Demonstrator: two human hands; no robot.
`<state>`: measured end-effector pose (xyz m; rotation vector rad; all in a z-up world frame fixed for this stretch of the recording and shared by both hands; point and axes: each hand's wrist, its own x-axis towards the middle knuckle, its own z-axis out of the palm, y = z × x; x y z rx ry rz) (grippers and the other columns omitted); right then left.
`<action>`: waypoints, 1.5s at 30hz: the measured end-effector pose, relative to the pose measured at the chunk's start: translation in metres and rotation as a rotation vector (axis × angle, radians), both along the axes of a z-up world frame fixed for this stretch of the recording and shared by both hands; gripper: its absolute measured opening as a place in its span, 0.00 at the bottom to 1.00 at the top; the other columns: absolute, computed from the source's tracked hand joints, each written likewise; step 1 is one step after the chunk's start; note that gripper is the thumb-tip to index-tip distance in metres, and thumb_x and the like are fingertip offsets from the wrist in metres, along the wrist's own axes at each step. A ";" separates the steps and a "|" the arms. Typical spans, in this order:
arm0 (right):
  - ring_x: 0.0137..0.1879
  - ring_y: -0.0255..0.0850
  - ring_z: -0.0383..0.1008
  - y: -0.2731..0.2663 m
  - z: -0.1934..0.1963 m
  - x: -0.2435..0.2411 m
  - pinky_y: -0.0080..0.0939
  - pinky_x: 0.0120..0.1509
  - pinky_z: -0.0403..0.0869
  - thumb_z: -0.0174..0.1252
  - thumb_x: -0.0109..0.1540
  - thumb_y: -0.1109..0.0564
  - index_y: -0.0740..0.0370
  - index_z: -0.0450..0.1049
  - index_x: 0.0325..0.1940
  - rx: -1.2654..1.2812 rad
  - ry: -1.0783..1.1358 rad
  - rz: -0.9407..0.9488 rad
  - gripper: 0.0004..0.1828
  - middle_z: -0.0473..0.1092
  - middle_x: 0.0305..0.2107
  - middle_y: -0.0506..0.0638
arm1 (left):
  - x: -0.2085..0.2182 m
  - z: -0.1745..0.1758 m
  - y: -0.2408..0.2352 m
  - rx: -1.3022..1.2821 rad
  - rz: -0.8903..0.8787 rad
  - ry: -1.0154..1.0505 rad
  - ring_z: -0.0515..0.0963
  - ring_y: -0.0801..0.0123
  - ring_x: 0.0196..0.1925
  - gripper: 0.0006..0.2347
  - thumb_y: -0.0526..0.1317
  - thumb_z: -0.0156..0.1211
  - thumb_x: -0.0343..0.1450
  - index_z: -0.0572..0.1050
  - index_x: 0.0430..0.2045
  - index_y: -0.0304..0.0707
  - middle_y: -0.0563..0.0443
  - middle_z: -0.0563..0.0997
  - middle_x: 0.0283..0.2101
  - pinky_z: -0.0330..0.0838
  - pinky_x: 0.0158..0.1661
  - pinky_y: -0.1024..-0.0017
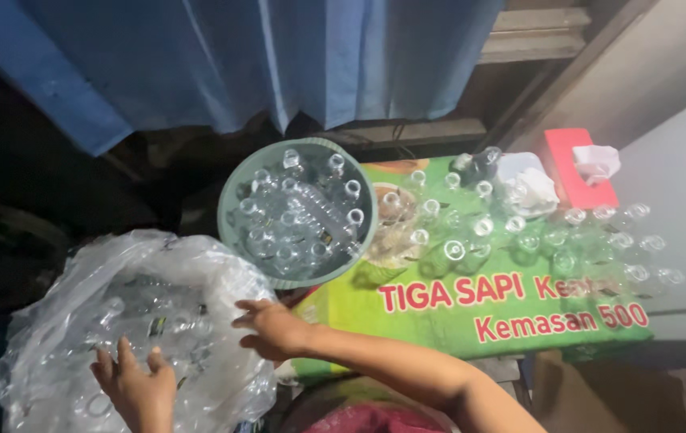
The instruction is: The person removes small clear plastic bottles from a large plastic bag and places them into a green basin. The person then picks up bottles from the table and places them into the basin. Finally, the person opens a white container and places black bottle caps into it.
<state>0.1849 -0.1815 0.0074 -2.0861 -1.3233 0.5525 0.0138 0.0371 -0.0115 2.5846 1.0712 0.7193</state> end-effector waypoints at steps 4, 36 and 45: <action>0.66 0.53 0.70 -0.087 -0.009 0.065 0.52 0.68 0.69 0.59 0.65 0.56 0.38 0.82 0.55 0.143 -0.399 -0.022 0.16 0.74 0.53 0.53 | 0.042 0.044 -0.065 0.057 -0.118 -0.162 0.62 0.33 0.76 0.19 0.35 0.65 0.68 0.75 0.55 0.34 0.33 0.68 0.69 0.57 0.72 0.45; 0.41 0.37 0.75 -0.296 0.068 0.188 0.37 0.46 0.76 0.61 0.67 0.57 0.68 0.71 0.50 0.539 0.380 -0.842 0.12 0.75 0.37 0.52 | 0.189 0.007 -0.306 -1.725 -0.278 -0.433 0.75 0.68 0.56 0.28 0.46 0.59 0.71 0.59 0.67 0.47 0.45 0.71 0.61 0.78 0.46 0.66; 0.54 0.42 0.79 -0.209 0.047 0.124 0.41 0.55 0.78 0.54 0.67 0.61 0.67 0.61 0.68 0.456 0.620 -0.542 0.25 0.71 0.53 0.57 | 0.120 0.082 -0.230 -1.095 -0.260 -0.783 0.72 0.60 0.62 0.27 0.40 0.66 0.71 0.62 0.63 0.36 0.43 0.68 0.65 0.70 0.56 0.64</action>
